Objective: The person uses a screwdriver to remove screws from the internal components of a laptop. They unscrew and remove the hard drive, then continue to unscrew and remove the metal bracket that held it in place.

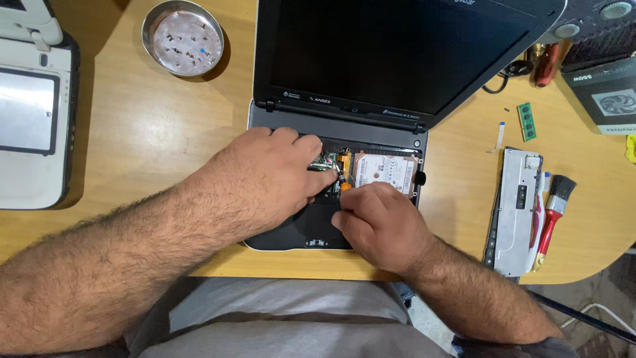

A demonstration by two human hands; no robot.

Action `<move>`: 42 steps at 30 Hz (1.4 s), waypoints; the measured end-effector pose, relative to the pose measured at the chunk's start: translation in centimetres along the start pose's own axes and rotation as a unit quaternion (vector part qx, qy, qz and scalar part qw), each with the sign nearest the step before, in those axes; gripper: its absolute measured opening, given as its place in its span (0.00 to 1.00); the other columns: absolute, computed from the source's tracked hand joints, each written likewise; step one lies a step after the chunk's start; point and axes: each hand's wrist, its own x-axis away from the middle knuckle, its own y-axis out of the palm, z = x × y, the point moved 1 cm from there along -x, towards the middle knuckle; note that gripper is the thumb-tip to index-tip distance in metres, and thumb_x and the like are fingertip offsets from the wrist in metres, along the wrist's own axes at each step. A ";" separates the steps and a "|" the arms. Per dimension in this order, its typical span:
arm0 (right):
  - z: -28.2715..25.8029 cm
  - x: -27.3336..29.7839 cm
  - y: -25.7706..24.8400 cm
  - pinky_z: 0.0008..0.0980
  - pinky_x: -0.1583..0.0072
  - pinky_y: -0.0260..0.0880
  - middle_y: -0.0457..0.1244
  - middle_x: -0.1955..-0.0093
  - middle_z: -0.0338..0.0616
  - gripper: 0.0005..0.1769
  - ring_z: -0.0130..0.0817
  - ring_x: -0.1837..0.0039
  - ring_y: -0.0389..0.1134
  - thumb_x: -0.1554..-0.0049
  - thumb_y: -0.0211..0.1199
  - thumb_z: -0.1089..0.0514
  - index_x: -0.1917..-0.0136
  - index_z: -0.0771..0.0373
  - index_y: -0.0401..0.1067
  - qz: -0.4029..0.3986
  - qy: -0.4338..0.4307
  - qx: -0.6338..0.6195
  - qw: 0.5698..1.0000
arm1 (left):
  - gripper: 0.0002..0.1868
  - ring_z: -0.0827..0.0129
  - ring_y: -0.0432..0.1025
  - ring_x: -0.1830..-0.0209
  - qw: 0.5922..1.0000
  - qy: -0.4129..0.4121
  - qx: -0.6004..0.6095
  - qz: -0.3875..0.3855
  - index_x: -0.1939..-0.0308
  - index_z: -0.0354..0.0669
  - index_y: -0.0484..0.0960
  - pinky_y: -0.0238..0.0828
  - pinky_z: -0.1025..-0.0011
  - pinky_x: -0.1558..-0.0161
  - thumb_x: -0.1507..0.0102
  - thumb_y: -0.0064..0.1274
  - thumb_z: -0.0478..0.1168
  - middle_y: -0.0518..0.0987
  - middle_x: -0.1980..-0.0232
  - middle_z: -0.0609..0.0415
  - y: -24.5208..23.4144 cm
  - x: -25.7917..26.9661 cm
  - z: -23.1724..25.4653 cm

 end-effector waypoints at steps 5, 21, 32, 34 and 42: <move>-0.3 -1.3 -1.3 0.49 0.54 0.69 0.61 0.49 0.46 0.07 0.49 0.55 0.65 0.40 0.68 0.64 0.56 0.66 0.69 0.020 -0.058 0.012 0.998 | 0.13 0.54 0.72 0.64 1.000 0.005 0.000 0.028 0.53 0.69 0.84 0.71 0.55 0.69 0.42 0.57 0.54 0.72 0.61 0.56 0.0 0.0 -0.1; 2.0 -1.8 -7.8 0.45 0.31 0.66 0.66 0.37 0.53 0.48 0.51 0.32 0.66 0.64 0.88 0.47 0.35 0.67 0.72 -0.047 0.096 0.103 0.989 | 0.19 0.57 0.73 0.65 0.999 0.034 -0.006 -0.019 0.44 0.66 0.82 0.75 0.56 0.72 0.38 0.57 0.58 0.74 0.57 0.55 -0.7 -0.3 -0.7; 3.4 -0.9 -7.6 0.46 0.29 0.66 0.62 0.32 0.58 0.41 0.54 0.31 0.64 0.52 0.78 0.61 0.29 0.69 0.63 -0.045 0.071 0.011 0.996 | 0.17 0.54 0.73 0.61 0.999 0.017 0.028 -0.039 0.47 0.66 0.81 0.75 0.52 0.68 0.39 0.58 0.56 0.75 0.55 0.54 -0.8 -0.4 -0.7; 3.5 -1.0 -7.6 0.46 0.30 0.67 0.62 0.32 0.59 0.41 0.54 0.31 0.65 0.51 0.78 0.62 0.28 0.69 0.63 -0.044 0.062 0.012 0.997 | 0.18 0.54 0.73 0.62 0.998 0.018 0.030 -0.049 0.46 0.65 0.81 0.75 0.53 0.68 0.38 0.59 0.56 0.74 0.57 0.54 -0.8 -0.4 -0.7; 3.6 -1.0 -7.8 0.50 0.34 0.67 0.64 0.36 0.59 0.34 0.54 0.37 0.67 0.49 0.73 0.62 0.32 0.70 0.65 0.000 0.015 0.015 1.000 | 0.18 0.52 0.73 0.62 0.999 0.012 0.033 -0.011 0.47 0.68 0.82 0.74 0.51 0.68 0.41 0.59 0.56 0.74 0.57 0.56 -0.3 -0.2 -0.7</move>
